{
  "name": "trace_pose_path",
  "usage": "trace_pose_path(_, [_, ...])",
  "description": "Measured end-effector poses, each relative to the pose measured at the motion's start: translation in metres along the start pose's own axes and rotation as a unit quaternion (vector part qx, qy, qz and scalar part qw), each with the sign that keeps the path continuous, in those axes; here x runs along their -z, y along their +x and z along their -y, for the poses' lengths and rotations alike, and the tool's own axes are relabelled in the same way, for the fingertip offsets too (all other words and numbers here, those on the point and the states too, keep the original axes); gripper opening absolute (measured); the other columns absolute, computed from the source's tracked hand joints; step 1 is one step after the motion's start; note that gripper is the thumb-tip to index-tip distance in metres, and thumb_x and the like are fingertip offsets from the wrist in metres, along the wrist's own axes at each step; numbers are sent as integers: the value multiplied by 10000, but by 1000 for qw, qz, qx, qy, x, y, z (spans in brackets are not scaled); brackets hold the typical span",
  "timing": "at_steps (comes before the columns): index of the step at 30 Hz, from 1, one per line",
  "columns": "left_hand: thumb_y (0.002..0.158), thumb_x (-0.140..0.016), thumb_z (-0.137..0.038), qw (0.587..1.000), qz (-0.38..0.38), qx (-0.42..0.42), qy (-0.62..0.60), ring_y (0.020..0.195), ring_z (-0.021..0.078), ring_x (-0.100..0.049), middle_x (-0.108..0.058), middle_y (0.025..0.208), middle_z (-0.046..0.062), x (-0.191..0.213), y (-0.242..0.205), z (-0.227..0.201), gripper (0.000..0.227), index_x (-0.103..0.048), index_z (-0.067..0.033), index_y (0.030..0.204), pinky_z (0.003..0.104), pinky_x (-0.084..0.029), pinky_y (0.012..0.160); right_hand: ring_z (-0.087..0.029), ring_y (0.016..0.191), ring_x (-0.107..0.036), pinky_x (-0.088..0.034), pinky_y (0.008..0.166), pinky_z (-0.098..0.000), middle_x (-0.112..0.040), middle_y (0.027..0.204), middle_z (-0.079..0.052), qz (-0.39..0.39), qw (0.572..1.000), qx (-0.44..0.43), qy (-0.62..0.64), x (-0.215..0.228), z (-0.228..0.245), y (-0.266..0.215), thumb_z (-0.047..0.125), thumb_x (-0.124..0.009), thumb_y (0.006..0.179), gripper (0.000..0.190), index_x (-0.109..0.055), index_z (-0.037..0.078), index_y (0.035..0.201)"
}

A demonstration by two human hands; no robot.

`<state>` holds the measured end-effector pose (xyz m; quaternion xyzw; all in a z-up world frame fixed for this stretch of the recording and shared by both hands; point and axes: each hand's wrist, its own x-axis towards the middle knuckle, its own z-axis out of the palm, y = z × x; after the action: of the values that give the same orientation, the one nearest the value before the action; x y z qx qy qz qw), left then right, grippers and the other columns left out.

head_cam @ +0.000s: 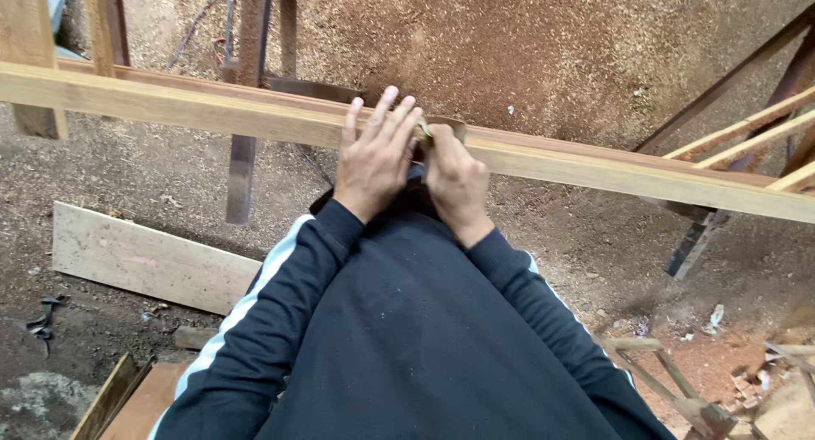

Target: The person sands the surface of a wooden frame by hand using a small piece of sandpaper.

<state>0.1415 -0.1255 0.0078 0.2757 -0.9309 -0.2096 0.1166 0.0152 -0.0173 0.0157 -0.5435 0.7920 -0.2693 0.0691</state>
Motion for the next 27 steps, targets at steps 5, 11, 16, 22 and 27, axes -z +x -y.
trace_pose_path(5, [1110, -502, -286, 1000, -2, 13, -21, 1516, 228, -400, -560, 1546, 52, 7, -1, -2, 404, -615, -98, 1449, 510, -171, 1275, -274, 616, -712, -545, 504, -400, -707, 789, -137, 65, 996, -65, 18, 37, -28, 0, 35, -546, 1027, 160, -588, 82, 1174])
trace_pose_path(11, [1109, -510, -287, 1000, 8, 13, -18, 1523, 230, -386, -549, 1548, 56, 7, -3, -4, 397, -612, -89, 1437, 515, -165, 1281, -277, 674, -732, -558, 511, -397, -733, 902, -147, 37, 997, -67, 17, 34, -27, -5, 1, -532, 1047, 161, -581, 74, 1182])
trace_pose_path(16, [1123, -468, -307, 1000, 11, 10, 5, 1552, 223, -340, -504, 1600, 70, 12, -7, 12, 457, -553, -84, 1513, 508, -138, 1290, -295, 703, -717, -565, 569, -413, -725, 907, -135, 10, 999, -17, 33, 1, 3, 10, 22, -559, 1020, 167, -582, 87, 1172])
trace_pose_path(22, [1142, -369, -351, 999, 30, 19, 35, 1571, 208, -285, -449, 1642, 60, 17, -13, 39, 507, -500, -95, 1560, 548, -77, 1284, -148, 513, -634, -493, 399, -287, -709, 815, -114, 55, 992, -111, 5, 3, -15, 3, 23, -541, 1096, 84, -603, 14, 1153])
trace_pose_path(27, [1148, -326, -360, 998, 30, 38, 46, 1579, 214, -250, -424, 1658, 70, 23, -19, 67, 525, -490, -95, 1570, 556, -46, 1279, -136, 502, -606, -481, 407, -279, -717, 877, -135, -9, 1000, -7, 3, -37, 30, 18, 31, -516, 1054, 170, -624, 20, 1185])
